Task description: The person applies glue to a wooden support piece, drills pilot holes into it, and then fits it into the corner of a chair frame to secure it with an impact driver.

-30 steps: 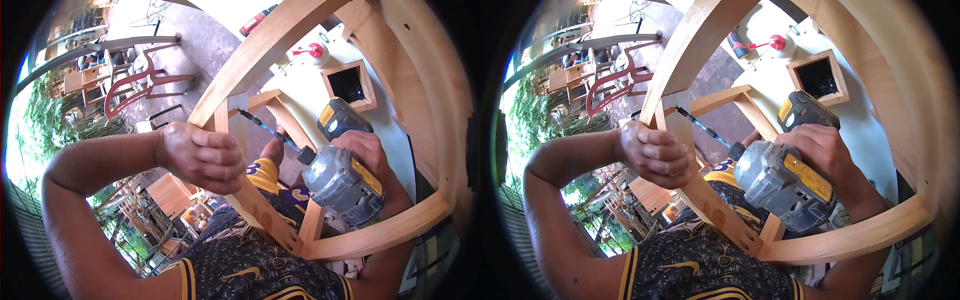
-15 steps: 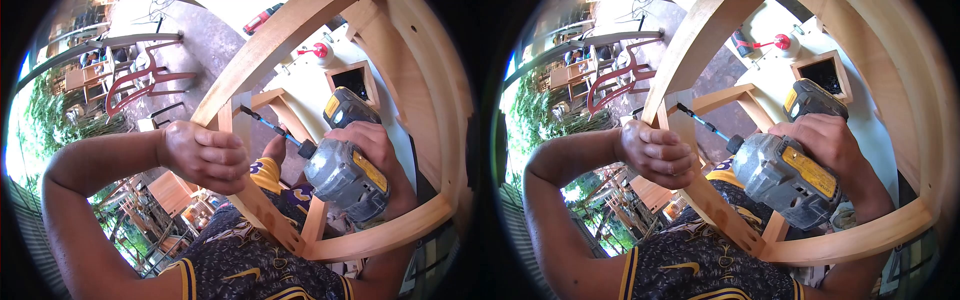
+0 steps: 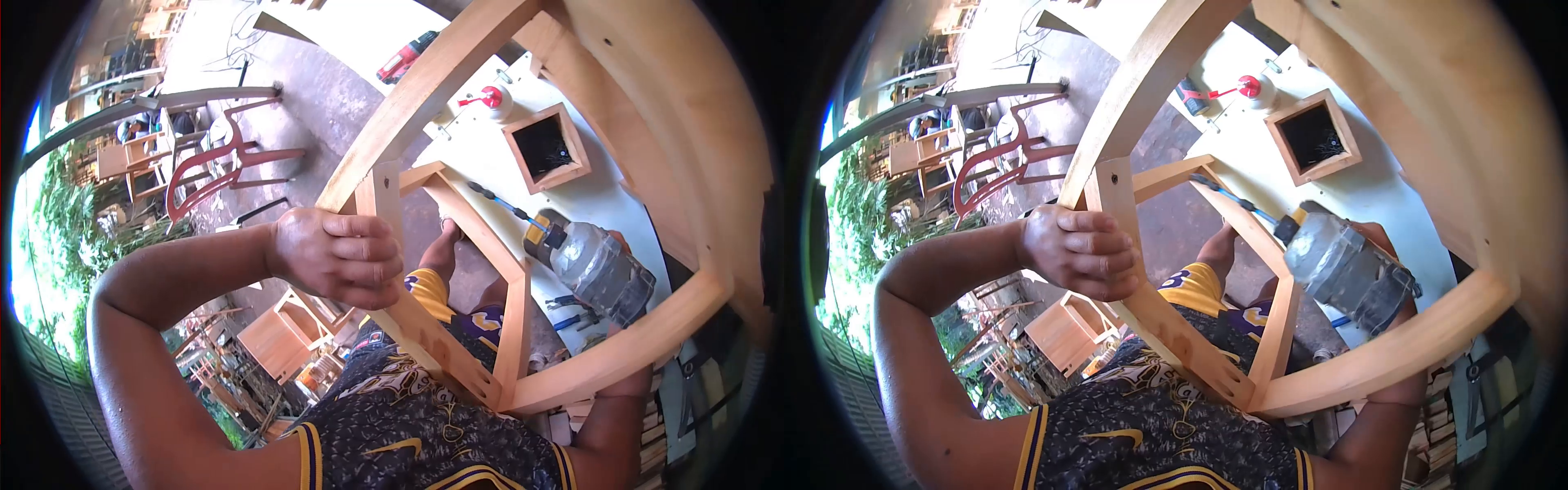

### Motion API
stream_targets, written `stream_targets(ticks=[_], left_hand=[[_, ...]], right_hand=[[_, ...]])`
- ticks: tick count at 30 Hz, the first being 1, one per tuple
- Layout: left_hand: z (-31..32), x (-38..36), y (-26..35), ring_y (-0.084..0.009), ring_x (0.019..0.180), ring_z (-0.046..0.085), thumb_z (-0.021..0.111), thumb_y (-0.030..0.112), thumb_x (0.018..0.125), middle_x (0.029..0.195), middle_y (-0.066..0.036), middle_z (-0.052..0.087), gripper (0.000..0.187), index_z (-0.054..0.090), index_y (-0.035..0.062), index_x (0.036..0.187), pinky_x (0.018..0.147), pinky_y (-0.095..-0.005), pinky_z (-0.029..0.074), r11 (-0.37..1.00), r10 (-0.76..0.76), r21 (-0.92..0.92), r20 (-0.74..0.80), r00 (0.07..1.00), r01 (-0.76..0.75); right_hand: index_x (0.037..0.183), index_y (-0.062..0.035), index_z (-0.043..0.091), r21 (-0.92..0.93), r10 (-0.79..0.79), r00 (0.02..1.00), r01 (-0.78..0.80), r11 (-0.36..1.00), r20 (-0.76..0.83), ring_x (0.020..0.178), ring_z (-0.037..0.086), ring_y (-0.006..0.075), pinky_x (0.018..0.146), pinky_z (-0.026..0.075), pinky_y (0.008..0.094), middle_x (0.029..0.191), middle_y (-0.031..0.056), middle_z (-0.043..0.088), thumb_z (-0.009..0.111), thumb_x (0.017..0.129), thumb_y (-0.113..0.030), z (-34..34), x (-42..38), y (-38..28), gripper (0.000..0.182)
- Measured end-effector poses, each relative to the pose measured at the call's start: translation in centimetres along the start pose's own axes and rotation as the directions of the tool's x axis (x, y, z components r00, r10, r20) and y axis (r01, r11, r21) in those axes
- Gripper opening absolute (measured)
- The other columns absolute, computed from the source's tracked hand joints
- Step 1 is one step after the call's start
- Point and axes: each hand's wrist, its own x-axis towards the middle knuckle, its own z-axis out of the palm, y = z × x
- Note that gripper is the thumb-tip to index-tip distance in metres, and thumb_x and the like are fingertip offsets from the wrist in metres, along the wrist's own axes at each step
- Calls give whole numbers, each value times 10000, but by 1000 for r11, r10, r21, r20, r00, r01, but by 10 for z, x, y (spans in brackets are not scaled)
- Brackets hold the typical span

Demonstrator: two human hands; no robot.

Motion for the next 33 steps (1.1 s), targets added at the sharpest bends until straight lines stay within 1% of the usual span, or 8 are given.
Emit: stream_targets(ticks=[7,13,24,26,28,30,32,33], left_hand=[[7,1,-3,-163,978,567,710,248,747,1047,-1,584,355,631,220,1093,886,-348,488,999,22,37,-40,999,-21],[-1,2,4,-221,1162,555,712,402,756,1198,-57,606,458,608,171,1137,1009,-446,428,998,-55,-17,-5,998,55],[-6,2,3,-299,1175,543,683,610,753,1162,-122,595,648,597,93,1135,1054,-514,378,993,-65,-99,49,997,69],[-13,1,4,-316,1187,537,631,656,782,1187,-150,585,675,590,94,1153,1054,-519,374,980,-196,-34,-13,981,195],[-2,-7,4,-381,1191,524,581,646,844,1225,-194,560,746,538,34,1268,1057,-505,358,890,-455,-109,-279,845,443],[1,5,4,-355,1175,540,585,580,888,1261,-193,550,736,494,-14,1313,1022,-444,399,633,-756,-242,-395,522,735],[10,4,-6,-262,1141,554,570,503,934,1246,-181,562,669,481,-46,1306,966,-350,439,94,-976,-837,29,215,540],[3,4,-9,-150,1027,572,561,475,952,1114,-141,616,617,522,-66,1246,874,-279,466,-57,-970,-868,165,179,493]], right_hand=[[1159,12,614,-90,27,999,-28,996,-20,927,676,235,851,523,339,1009,125,683,707,790,-89,13,-63,32,393],[1181,4,604,-164,45,999,-47,985,-17,948,667,226,863,516,334,1026,122,676,696,797,-78,35,-100,68,404],[1222,-10,585,-392,63,970,-154,907,-236,988,650,210,886,503,326,1056,115,665,677,809,-56,13,-152,118,426],[1230,-12,581,-410,61,966,-164,897,-253,995,647,207,890,500,324,1062,114,662,674,811,-52,14,-152,127,431],[1237,-15,578,-424,47,965,-156,892,-257,1003,644,204,894,498,322,1068,113,660,671,813,-49,17,-141,137,435],[1245,-17,574,-444,25,966,-140,885,-256,1010,641,201,898,495,321,1073,112,658,667,815,-45,15,-125,145,440],[1252,-20,571,-462,15,967,-134,877,-253,1017,638,198,902,493,319,1079,111,656,664,817,-41,14,-112,149,445],[1256,-21,569,-471,12,968,-134,872,-252,1021,637,196,904,492,319,1082,110,655,662,819,-39,14,-108,151,447]])
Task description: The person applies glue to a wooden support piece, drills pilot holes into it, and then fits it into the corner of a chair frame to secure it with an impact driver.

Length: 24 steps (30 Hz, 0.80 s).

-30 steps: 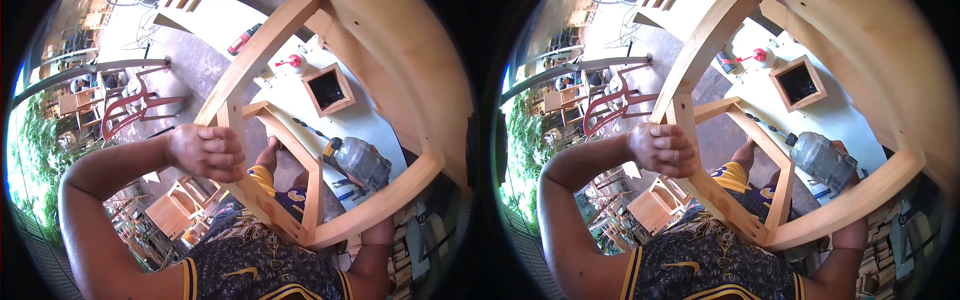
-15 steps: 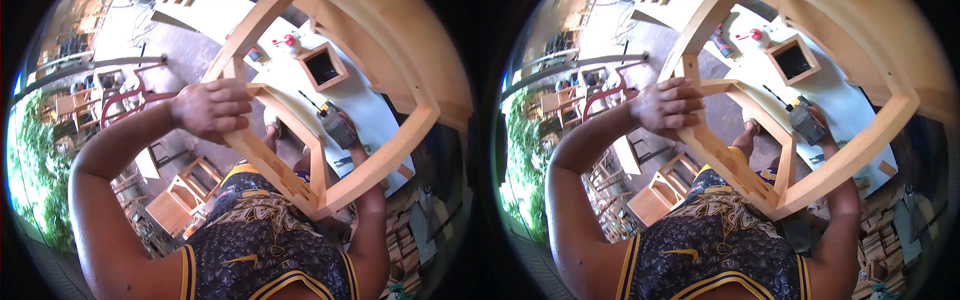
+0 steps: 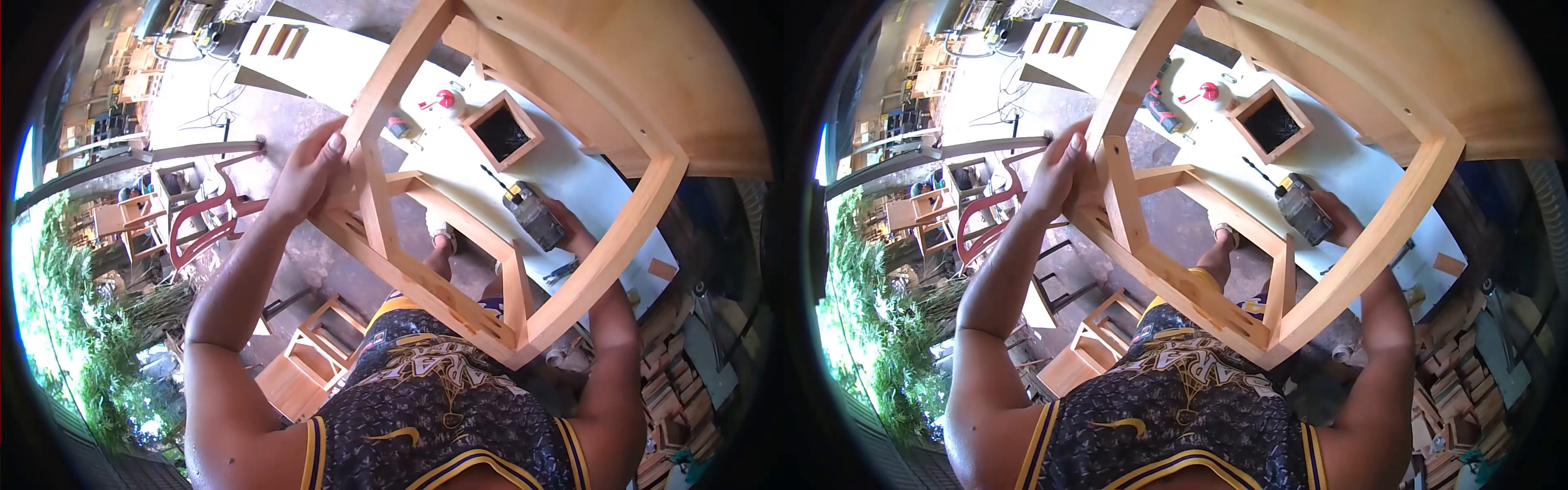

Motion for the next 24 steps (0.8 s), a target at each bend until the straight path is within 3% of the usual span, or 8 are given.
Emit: stream_targets(ticks=[5,10,13,15,16,17,19,24], left_hand=[[-2,11,3,-93,777,570,571,455,952,881,-52,639,562,599,-68,1154,711,-259,475,965,-220,166,81,972,205],[-7,8,2,-106,846,614,646,366,898,964,-74,660,532,571,-56,1214,767,-250,493,967,-228,-77,170,959,243],[-11,10,1,-140,963,613,693,373,826,1080,-100,649,626,544,-57,1257,876,-274,477,962,-214,-120,235,948,247],[-8,10,2,-184,1026,608,725,440,736,1157,-146,629,760,525,-68,1264,931,-322,480,968,-141,-169,256,956,187],[-9,10,0,-188,1035,606,732,415,708,1184,-152,619,776,514,-69,1275,939,-320,478,969,-120,-179,259,958,169],[-9,10,-4,-187,1048,601,691,420,729,1203,-151,614,744,526,-69,1264,945,-319,472,971,-85,-193,259,962,138],[-7,8,-2,-166,1054,577,621,390,845,1166,-116,625,619,540,-57,1266,953,-296,433,972,-26,-220,246,969,82],[-4,7,-12,-120,968,564,460,422,1000,1046,-72,633,539,564,-57,1224,876,-274,448,984,-166,73,45,985,162]], right_hand=[[1280,-38,559,16,48,997,-48,999,-52,1013,633,182,870,496,315,1080,103,659,638,833,-14,-21,35,-5,454],[1220,-38,608,206,12,991,15,978,-130,851,621,142,791,498,284,1009,93,667,614,866,-34,-18,119,-23,355],[1140,-31,638,63,24,1000,-23,998,-10,844,642,206,785,514,321,990,112,664,602,859,-61,-4,170,-30,285],[1038,-36,658,-354,-201,978,205,912,50,870,644,297,789,520,390,974,131,655,576,841,-92,23,204,-14,220],[948,-27,661,-460,-64,991,111,881,118,886,619,370,795,506,445,947,156,640,555,813,-95,30,216,-9,184],[1001,-18,678,-553,40,985,62,831,170,977,637,350,819,523,444,1046,170,656,532,848,-85,40,227,-4,222],[1055,-3,687,-663,497,842,-249,705,212,1065,637,338,848,540,436,1156,207,644,515,881,-87,25,230,-68,258],[1049,-22,711,-682,413,873,-138,718,258,1011,677,307,833,560,441,1092,182,687,501,916,-107,48,241,-37,262]])
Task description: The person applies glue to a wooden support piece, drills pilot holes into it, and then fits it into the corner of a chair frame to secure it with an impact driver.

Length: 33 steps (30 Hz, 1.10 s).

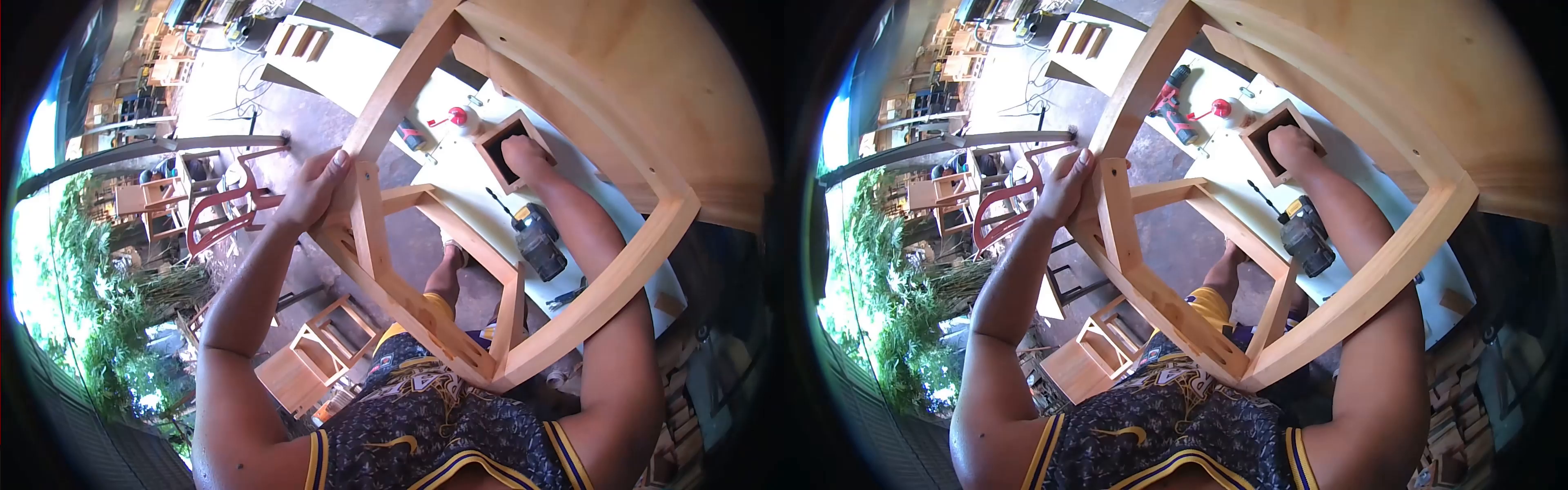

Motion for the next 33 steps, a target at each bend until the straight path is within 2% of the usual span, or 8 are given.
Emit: stream_targets(ticks=[9,15,20,23,24,29,31,33], left_hand=[[14,-6,12,-146,1005,572,445,426,1015,1056,-92,641,506,576,-14,1229,907,-290,444,952,287,177,-231,930,-250],[17,-20,4,-260,1172,543,558,289,962,1285,-155,559,419,537,16,1280,1000,-379,418,642,703,678,-336,626,-358],[48,-39,13,-332,1193,532,662,4,760,1272,-161,554,429,596,52,1181,1019,-421,426,579,788,709,-360,499,-403],[75,-56,23,-308,1221,512,662,161,861,1278,-176,553,366,590,25,1194,1024,-420,409,515,813,720,-236,533,-466],[87,-61,32,-336,1137,564,726,52,729,1212,-147,587,410,627,56,1127,952,-429,469,490,820,740,-212,532,-460],[122,-51,45,-357,1115,549,758,159,750,1186,-153,593,438,621,64,1155,927,-434,465,520,700,737,-78,710,-431],[138,-37,50,-363,1142,532,752,220,773,1199,-155,588,456,613,75,1183,944,-444,454,483,638,786,-15,770,-386],[152,-23,56,-350,1109,575,726,265,815,1207,-161,599,512,579,65,1263,943,-434,471,415,632,838,14,774,-354]], right_hand=[[1020,-17,715,35,16,999,-15,999,-29,997,681,320,834,561,443,1082,197,684,503,915,-99,-22,-30,1,250],[958,-29,594,84,-187,922,228,970,-340,982,642,370,812,528,509,968,175,642,546,847,-51,8,-31,21,123],[934,-54,558,187,-124,921,204,961,-368,921,629,383,817,505,494,961,176,640,555,812,-38,14,-25,28,123],[905,-51,558,190,-154,903,246,950,-402,881,630,384,786,506,484,959,186,643,551,825,-50,13,-31,32,81],[888,-48,557,191,-168,881,276,942,-442,854,632,384,759,510,474,951,189,646,549,831,-52,13,-34,32,58],[821,-40,584,478,-28,900,258,840,-435,729,671,315,649,533,413,853,121,688,584,884,-138,-32,-74,29,117],[851,-37,599,871,-148,927,373,320,-343,696,650,181,616,521,334,808,60,668,602,913,-174,-43,-89,29,150],[901,-36,618,873,-276,894,421,248,-352,696,600,83,597,494,265,793,14,635,621,932,-216,-58,-110,25,183]])
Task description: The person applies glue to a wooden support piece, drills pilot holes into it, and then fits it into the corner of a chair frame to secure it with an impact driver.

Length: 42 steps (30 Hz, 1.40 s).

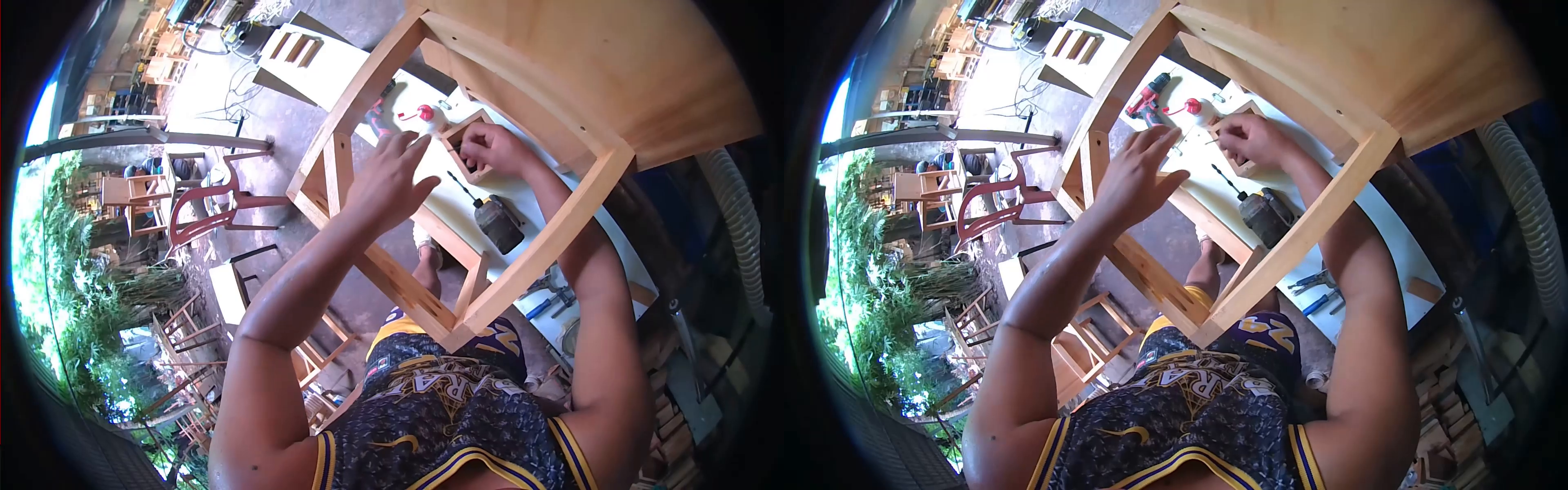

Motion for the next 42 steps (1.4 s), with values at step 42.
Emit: stream_targets(ticks=[42], left_hand=[[-46,42,-92,-431,993,640,681,218,822,1024,-280,656,458,499,-49,1147,897,-471,496,861,-479,334,276,833,385]], right_hand=[[896,-70,613,-842,-85,992,-36,538,-97,932,616,321,785,505,448,936,120,633,602,833,-169,23,37,106,118]])
